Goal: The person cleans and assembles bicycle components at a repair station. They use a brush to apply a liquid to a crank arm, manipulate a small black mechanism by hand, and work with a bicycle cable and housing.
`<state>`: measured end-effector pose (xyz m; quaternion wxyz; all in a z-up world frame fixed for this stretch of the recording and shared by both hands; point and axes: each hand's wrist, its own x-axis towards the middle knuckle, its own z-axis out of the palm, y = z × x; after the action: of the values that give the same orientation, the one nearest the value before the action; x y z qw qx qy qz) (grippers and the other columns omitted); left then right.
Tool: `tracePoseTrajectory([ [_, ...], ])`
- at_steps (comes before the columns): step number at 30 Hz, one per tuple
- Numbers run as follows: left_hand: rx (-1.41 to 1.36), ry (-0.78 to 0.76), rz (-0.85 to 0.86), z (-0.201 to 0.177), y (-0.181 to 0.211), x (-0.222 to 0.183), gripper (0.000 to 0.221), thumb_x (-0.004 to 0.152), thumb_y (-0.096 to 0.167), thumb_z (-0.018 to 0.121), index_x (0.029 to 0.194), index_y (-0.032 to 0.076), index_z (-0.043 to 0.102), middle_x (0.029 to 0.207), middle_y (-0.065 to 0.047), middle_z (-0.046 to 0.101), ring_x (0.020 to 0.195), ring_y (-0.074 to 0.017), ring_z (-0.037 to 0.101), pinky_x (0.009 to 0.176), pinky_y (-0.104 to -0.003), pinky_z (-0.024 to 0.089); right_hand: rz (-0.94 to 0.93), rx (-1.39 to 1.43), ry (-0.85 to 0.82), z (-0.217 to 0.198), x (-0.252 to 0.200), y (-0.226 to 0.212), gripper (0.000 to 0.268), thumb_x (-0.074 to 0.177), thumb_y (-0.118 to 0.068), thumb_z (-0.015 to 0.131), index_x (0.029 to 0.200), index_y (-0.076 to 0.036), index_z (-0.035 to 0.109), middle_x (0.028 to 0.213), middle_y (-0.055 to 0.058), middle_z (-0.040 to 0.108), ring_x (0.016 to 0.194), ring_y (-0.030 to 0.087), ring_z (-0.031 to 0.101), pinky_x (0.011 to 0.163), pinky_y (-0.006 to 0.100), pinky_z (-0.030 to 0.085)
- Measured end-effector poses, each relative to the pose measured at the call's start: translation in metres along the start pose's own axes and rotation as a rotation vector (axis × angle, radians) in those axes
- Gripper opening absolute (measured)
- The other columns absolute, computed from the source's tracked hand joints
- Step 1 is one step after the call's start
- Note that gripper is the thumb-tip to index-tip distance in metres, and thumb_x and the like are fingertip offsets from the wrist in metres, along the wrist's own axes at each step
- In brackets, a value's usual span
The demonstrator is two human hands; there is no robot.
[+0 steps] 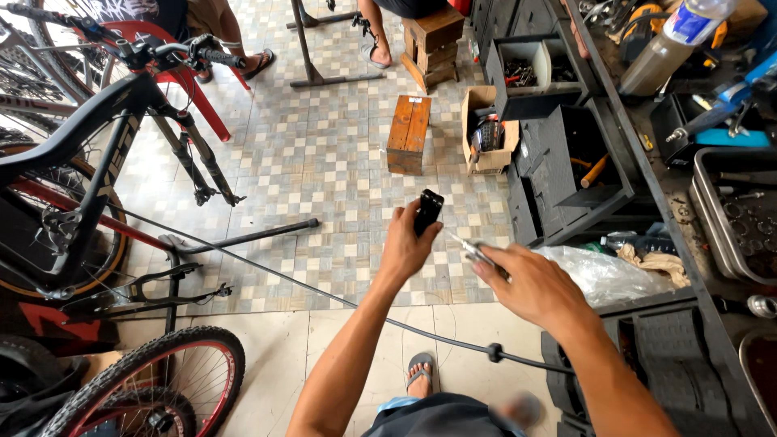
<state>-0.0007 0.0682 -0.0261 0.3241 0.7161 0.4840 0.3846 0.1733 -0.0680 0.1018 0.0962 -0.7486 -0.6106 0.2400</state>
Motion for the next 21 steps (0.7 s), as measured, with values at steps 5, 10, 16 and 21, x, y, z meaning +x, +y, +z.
tracePoseTrajectory([
  [5, 0.034, 0.006, -0.069, 0.016, -0.035, 0.003, 0.060, 0.088, 0.027, 0.077, 0.138, 0.003, 0.055, 0.112, -0.023, 0.060, 0.095, -0.0376, 0.065, 0.082, -0.047, 0.054, 0.034, -0.206, -0.050, -0.011, 0.015, -0.034, 0.045, 0.099, -0.053, 0.046, 0.132, -0.027, 0.064, 0.110, 0.010, 0.067, 0.105, 0.034, 0.069, 0.089, 0.049, 0.055],
  [10, 0.044, 0.016, -0.078, 0.016, -0.044, -0.003, 0.057, 0.088, 0.028, 0.076, 0.137, 0.004, 0.058, 0.110, -0.023, 0.061, 0.094, -0.0381, 0.065, 0.082, -0.047, 0.053, -0.006, -0.261, 0.007, -0.008, 0.023, -0.037, 0.043, 0.103, -0.046, 0.046, 0.135, -0.023, 0.063, 0.113, 0.011, 0.068, 0.102, 0.035, 0.071, 0.089, 0.048, 0.057],
  [16, 0.020, 0.021, -0.071, 0.011, -0.046, -0.008, 0.058, 0.088, 0.029, 0.076, 0.137, 0.005, 0.058, 0.110, -0.022, 0.062, 0.092, -0.0350, 0.066, 0.079, -0.045, 0.055, -0.037, -0.260, -0.017, -0.003, 0.034, -0.038, 0.042, 0.102, -0.046, 0.048, 0.131, -0.022, 0.066, 0.112, 0.009, 0.070, 0.104, 0.031, 0.071, 0.092, 0.046, 0.056],
  [21, 0.021, 0.023, -0.091, 0.004, -0.039, -0.011, 0.059, 0.085, 0.032, 0.081, 0.134, 0.005, 0.061, 0.110, -0.020, 0.063, 0.092, -0.0341, 0.068, 0.079, -0.044, 0.056, 0.008, -0.271, -0.072, -0.013, 0.026, -0.048, 0.045, 0.101, -0.049, 0.049, 0.134, -0.023, 0.064, 0.112, 0.009, 0.069, 0.101, 0.031, 0.072, 0.089, 0.047, 0.057],
])
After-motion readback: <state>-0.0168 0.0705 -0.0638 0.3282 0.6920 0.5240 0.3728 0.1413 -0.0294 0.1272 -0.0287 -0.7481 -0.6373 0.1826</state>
